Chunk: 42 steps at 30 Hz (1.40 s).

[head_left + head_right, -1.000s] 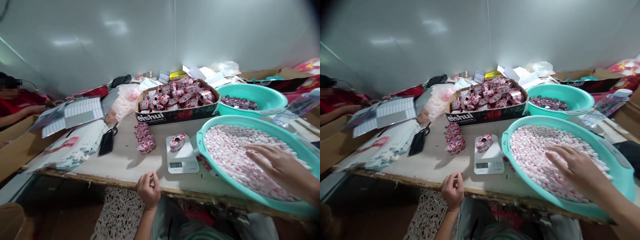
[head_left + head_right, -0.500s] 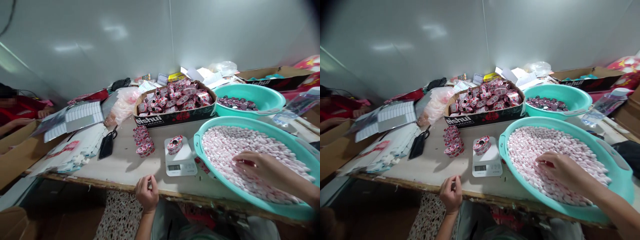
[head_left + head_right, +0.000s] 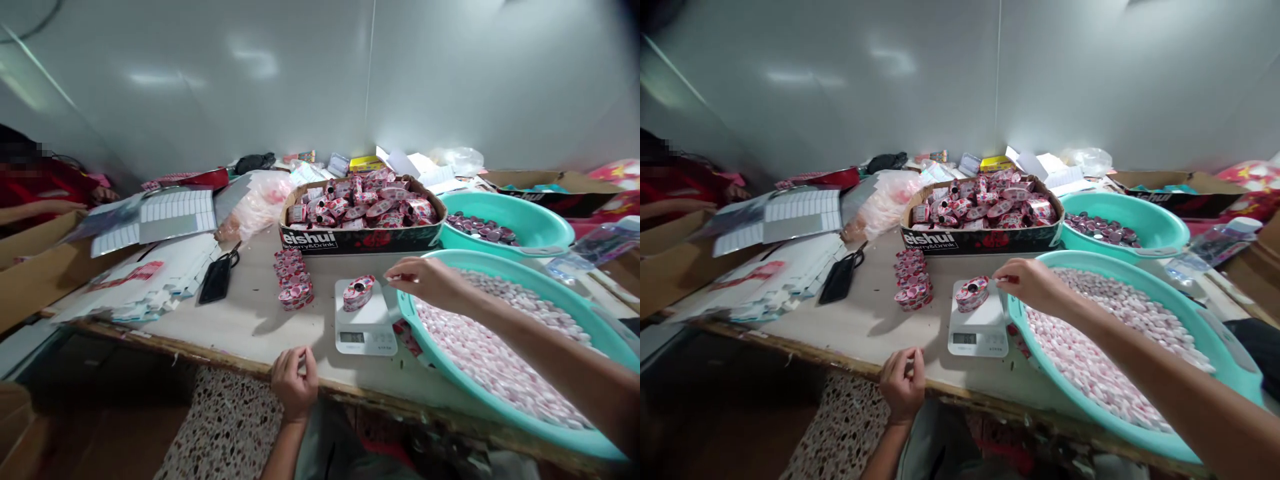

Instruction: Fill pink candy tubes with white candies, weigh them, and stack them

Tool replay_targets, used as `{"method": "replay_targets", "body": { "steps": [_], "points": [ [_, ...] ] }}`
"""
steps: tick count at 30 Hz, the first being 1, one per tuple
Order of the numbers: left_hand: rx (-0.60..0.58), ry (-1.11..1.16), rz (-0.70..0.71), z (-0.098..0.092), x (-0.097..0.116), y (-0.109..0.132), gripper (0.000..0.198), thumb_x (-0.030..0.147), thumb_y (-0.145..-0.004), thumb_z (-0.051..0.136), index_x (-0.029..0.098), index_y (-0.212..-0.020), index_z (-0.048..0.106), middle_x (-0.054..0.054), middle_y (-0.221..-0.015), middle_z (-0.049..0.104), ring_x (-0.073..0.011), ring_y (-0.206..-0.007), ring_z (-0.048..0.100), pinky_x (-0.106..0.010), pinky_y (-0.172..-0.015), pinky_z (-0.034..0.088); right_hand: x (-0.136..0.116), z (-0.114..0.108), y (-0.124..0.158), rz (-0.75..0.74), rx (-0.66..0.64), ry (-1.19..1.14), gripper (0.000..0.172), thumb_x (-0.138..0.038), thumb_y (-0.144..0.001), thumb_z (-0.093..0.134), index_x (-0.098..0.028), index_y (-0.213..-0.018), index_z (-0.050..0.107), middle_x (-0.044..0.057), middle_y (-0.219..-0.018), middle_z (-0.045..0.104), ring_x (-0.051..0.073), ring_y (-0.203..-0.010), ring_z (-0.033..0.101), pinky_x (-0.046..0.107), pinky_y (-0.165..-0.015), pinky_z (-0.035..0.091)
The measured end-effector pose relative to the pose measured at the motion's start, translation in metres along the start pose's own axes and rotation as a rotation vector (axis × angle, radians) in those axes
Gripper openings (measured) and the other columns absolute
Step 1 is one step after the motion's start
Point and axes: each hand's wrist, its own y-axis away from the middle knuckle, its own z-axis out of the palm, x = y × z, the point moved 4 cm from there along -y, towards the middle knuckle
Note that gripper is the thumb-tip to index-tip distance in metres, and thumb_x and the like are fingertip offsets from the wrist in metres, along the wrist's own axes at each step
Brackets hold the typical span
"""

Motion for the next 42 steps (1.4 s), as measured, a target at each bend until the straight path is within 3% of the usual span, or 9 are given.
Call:
{"method": "replay_targets", "body": {
  "steps": [4, 8, 26, 32, 36, 42],
  "points": [
    [-0.002, 0.006, -0.036, -0.002, 0.001, 0.002, 0.009, 0.018, -0.086, 0.055, 0.020, -0.079, 0.060, -0.001, -0.070, 0.063, -0.0165, -0.069, 0.057, -0.029, -0.069, 0.041, 0.001, 0.033, -0.037, -0.062, -0.098, -0.025, 0.026, -0.031, -0.081, 0.053, -0.021, -0.090, 0.075, 0.003, -0.088, 0.072, 0.016, -0.072, 0.063, 0.025, -0.066, 0.046],
    [0.006, 0.019, -0.060, -0.004, 0.002, 0.001, 0.012, 0.019, -0.087, 0.054, 0.020, -0.076, 0.059, -0.001, -0.069, 0.063, -0.0161, -0.068, 0.056, -0.029, -0.068, 0.040, 0.007, 0.053, -0.051, -0.076, -0.174, -0.002, 0.026, -0.031, -0.079, 0.054, -0.022, -0.090, 0.076, 0.003, -0.089, 0.073, 0.017, -0.075, 0.064, 0.024, -0.067, 0.047],
    [-0.008, 0.048, -0.089, -0.006, 0.003, 0.004, 0.010, 0.019, -0.084, 0.054, 0.021, -0.076, 0.059, -0.002, -0.069, 0.064, -0.0175, -0.070, 0.057, -0.031, -0.068, 0.040, -0.008, 0.062, -0.054, -0.026, -0.276, 0.074, 0.032, -0.029, -0.080, 0.048, -0.018, -0.093, 0.075, 0.002, -0.084, 0.074, 0.018, -0.074, 0.067, 0.022, -0.066, 0.048],
    [-0.014, 0.046, -0.089, -0.006, 0.003, 0.004, 0.012, 0.021, -0.085, 0.053, 0.021, -0.075, 0.060, -0.003, -0.069, 0.065, -0.0180, -0.070, 0.059, -0.032, -0.069, 0.041, -0.009, 0.056, -0.055, -0.019, -0.225, 0.074, 0.030, -0.029, -0.081, 0.049, -0.019, -0.093, 0.075, 0.001, -0.090, 0.075, 0.019, -0.081, 0.068, 0.024, -0.071, 0.050],
    [-0.025, 0.026, -0.093, -0.005, 0.003, 0.004, 0.014, 0.022, -0.086, 0.051, 0.021, -0.075, 0.060, -0.003, -0.069, 0.065, -0.0182, -0.069, 0.059, -0.032, -0.069, 0.041, -0.008, 0.038, -0.047, 0.032, -0.140, 0.061, 0.032, -0.036, -0.081, 0.052, -0.019, -0.097, 0.073, 0.002, -0.090, 0.075, 0.020, -0.080, 0.068, 0.025, -0.069, 0.050],
    [-0.023, 0.011, -0.076, -0.005, 0.003, 0.003, 0.011, 0.020, -0.085, 0.053, 0.021, -0.076, 0.060, -0.002, -0.069, 0.065, -0.0170, -0.069, 0.059, -0.031, -0.069, 0.041, 0.008, -0.007, 0.005, 0.166, -0.001, 0.082, 0.038, -0.047, -0.082, 0.051, -0.019, -0.099, 0.071, 0.005, -0.099, 0.073, 0.024, -0.088, 0.067, 0.028, -0.072, 0.051]
  ]
}}
